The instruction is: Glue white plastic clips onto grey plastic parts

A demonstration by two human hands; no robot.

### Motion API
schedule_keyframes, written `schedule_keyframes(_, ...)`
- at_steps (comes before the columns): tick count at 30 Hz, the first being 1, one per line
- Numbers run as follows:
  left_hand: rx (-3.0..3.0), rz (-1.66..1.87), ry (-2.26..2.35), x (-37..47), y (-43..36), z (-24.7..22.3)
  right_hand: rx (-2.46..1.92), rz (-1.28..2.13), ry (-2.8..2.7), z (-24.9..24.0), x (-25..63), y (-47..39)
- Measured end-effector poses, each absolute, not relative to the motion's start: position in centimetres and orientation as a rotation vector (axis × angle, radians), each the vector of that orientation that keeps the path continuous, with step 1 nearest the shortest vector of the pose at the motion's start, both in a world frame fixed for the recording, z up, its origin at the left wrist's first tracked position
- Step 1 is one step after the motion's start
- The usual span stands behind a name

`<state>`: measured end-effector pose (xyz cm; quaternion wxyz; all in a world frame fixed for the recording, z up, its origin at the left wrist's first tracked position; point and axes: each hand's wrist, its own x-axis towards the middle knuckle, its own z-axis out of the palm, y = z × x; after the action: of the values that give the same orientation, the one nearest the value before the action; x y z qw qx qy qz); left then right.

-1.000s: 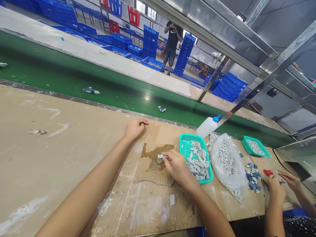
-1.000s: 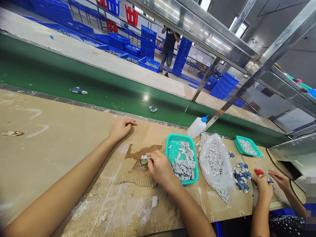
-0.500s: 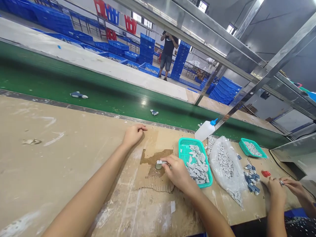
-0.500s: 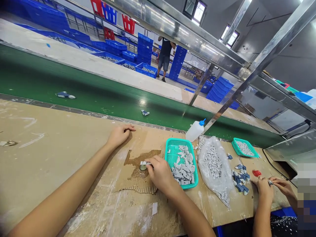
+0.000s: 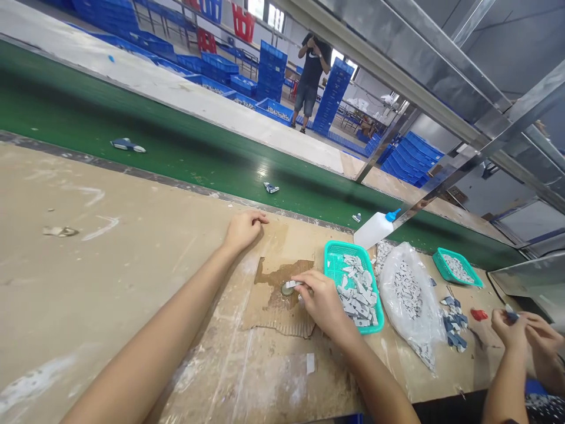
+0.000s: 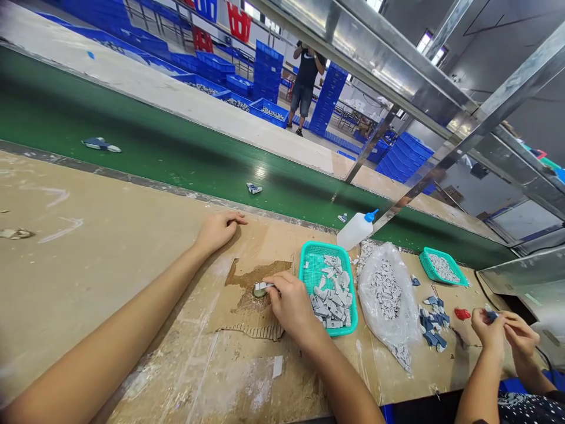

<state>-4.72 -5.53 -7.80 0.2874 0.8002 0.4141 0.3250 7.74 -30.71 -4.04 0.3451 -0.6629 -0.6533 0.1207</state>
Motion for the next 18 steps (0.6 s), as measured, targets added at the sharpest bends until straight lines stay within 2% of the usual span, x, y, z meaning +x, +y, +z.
schedule_keyframes(18, 2.206, 0.658, 1.265, -4.5, -7.0, -4.1, -1.847, 0.333, -1.750, -3.6, 7.7, -30.1)
